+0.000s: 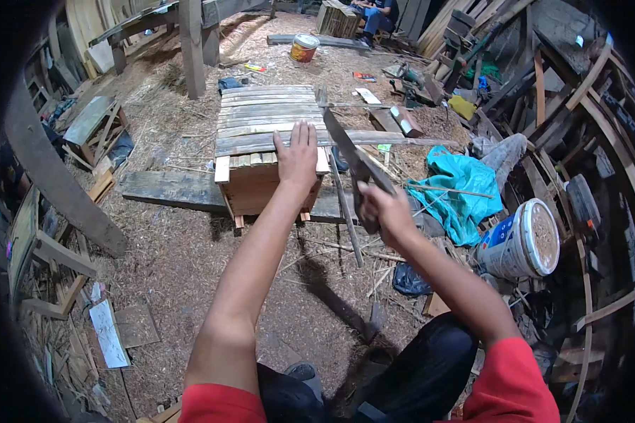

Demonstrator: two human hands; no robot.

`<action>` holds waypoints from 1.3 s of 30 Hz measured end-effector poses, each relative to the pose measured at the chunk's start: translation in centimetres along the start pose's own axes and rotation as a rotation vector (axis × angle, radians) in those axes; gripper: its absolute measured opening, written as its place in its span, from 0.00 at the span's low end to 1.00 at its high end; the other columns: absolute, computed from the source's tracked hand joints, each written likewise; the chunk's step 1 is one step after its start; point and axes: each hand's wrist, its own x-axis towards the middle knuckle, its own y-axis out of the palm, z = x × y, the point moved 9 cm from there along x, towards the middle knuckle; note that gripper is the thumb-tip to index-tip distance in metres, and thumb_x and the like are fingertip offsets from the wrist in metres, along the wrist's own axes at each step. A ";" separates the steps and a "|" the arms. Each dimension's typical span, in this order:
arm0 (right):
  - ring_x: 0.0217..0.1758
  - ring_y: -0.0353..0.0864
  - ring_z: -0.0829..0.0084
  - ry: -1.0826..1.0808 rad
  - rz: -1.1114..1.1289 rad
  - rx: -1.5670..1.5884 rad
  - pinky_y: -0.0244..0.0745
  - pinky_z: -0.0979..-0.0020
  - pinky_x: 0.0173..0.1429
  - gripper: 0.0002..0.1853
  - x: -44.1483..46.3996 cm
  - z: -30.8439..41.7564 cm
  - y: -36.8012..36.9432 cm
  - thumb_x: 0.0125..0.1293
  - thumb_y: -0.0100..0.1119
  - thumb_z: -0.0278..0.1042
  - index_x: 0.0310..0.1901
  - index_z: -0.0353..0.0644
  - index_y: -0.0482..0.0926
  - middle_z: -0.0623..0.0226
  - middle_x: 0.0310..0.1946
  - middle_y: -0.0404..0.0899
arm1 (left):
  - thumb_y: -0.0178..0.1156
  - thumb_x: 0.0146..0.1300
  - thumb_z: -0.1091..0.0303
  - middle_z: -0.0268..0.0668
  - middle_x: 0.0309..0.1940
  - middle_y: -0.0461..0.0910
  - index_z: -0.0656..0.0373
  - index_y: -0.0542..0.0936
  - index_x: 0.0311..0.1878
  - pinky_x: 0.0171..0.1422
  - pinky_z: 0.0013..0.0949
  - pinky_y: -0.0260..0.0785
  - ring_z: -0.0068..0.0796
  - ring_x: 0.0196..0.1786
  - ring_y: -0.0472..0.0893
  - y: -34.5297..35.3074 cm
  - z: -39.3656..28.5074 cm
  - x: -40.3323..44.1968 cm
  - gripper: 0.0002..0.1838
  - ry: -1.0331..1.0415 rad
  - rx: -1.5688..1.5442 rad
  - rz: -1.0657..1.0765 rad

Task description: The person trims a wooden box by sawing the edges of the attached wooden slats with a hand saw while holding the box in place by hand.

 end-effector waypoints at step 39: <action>0.15 0.62 0.83 -0.315 -0.274 -0.171 0.55 0.77 0.20 0.24 4.5 0.6 0.7 0.78 0.49 0.50 0.23 0.45 0.69 0.77 0.16 0.64 | 0.62 0.61 0.65 0.36 0.76 0.60 0.54 0.63 0.75 0.72 0.81 0.44 0.33 0.80 0.56 0.7 0.2 0.8 0.38 0.030 0.050 -0.014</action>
